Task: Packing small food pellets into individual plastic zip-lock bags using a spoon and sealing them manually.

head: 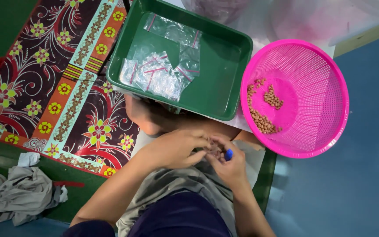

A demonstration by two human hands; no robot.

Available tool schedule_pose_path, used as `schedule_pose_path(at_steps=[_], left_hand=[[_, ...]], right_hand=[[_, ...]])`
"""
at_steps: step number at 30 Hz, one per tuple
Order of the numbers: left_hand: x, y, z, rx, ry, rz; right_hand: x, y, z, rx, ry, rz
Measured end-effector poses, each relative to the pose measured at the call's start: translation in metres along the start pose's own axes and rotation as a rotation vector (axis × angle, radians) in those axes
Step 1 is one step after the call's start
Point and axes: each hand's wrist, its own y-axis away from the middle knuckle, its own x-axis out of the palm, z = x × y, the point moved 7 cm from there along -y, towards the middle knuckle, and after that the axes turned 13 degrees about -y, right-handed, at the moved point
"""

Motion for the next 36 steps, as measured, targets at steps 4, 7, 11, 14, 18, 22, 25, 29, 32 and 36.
schedule_pose_path(at_steps=[4, 7, 11, 14, 18, 22, 25, 29, 32, 36], left_hand=[[0.008, 0.006, 0.007, 0.040, -0.082, -0.008], [-0.024, 0.011, 0.007, 0.104, -0.070, -0.141], [-0.109, 0.014, 0.111, -0.275, -0.188, -0.526], [-0.195, 0.018, 0.175, -0.342, -0.479, -0.960], [-0.264, 0.010, 0.233, -0.619, -0.847, -0.969], [-0.284, -0.002, 0.245, -0.663, -0.944, -0.966], [-0.288, -0.009, 0.256, -0.745, -0.962, -0.928], [-0.289, -0.010, 0.259, -0.741, -0.995, -0.971], [-0.290, -0.011, 0.262, -0.772, -1.024, -0.943], [-0.290, -0.014, 0.261, -0.826, -1.112, -0.880]], right_hand=[[-0.005, 0.005, -0.030, 0.011, 0.012, 0.069], [-0.004, 0.007, -0.035, 0.069, -0.002, 0.105], [-0.003, 0.005, -0.015, 0.088, -0.050, 0.167], [-0.005, 0.003, -0.017, 0.094, -0.002, 0.194], [-0.008, 0.005, -0.029, 0.172, -0.067, 0.163], [-0.007, 0.007, -0.024, 0.190, -0.098, 0.121], [-0.011, 0.008, -0.034, 0.227, -0.149, 0.103], [-0.014, 0.009, -0.030, 0.254, -0.131, 0.094], [-0.015, 0.008, -0.026, 0.238, -0.110, 0.090], [-0.015, 0.006, -0.020, 0.197, -0.064, 0.099]])
